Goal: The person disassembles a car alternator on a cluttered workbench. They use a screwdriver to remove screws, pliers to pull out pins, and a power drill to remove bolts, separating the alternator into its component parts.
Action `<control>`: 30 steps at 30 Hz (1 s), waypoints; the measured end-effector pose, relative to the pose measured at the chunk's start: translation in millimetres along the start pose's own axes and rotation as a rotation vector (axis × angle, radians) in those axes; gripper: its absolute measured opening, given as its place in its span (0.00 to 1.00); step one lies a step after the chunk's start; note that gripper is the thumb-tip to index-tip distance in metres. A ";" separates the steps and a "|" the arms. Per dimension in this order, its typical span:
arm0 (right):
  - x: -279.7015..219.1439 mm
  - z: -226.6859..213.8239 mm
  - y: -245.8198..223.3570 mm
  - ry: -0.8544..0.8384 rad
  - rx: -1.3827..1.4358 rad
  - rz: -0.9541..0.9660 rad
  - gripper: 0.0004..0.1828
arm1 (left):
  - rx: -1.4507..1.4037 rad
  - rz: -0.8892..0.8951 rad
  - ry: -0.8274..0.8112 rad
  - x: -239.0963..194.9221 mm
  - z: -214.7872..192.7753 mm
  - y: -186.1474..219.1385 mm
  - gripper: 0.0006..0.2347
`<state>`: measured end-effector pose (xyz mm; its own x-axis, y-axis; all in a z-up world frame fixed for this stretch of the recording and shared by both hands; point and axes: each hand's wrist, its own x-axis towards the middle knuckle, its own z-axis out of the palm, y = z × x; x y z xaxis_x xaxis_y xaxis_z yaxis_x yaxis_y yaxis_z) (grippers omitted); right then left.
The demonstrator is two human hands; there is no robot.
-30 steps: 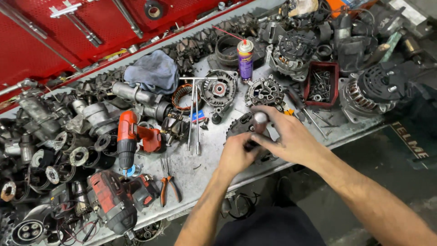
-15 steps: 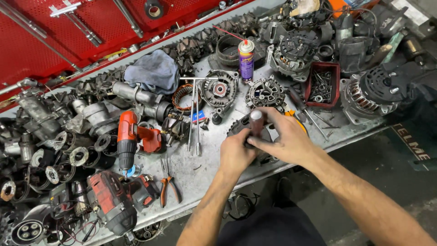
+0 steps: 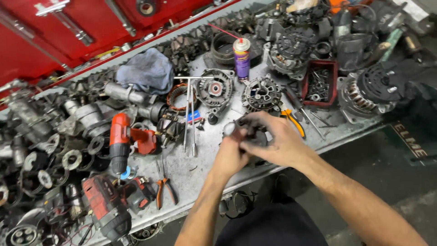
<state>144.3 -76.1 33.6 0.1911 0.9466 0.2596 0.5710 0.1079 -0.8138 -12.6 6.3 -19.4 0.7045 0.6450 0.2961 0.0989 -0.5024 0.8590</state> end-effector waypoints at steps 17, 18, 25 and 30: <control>5.5 6.8 24.1 0.002 0.443 0.055 0.29 | 0.108 -0.078 -0.125 -19.3 21.2 -40.4 0.15; 5.1 6.6 23.0 -0.003 0.446 0.058 0.29 | 0.108 -0.084 -0.124 -14.7 18.7 -24.9 0.15; 11.3 0.3 23.7 0.041 0.537 -0.033 0.35 | 0.109 -0.027 -0.035 -8.8 17.7 -27.9 0.17; 14.0 -0.5 16.6 0.026 0.510 -0.073 0.36 | 0.235 -0.308 -0.024 7.8 15.8 3.3 0.19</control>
<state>156.9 -61.2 24.0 0.1883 0.9241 0.3326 0.1223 0.3139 -0.9415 4.4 0.5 -20.9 0.6327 0.7739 0.0270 0.4645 -0.4072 0.7864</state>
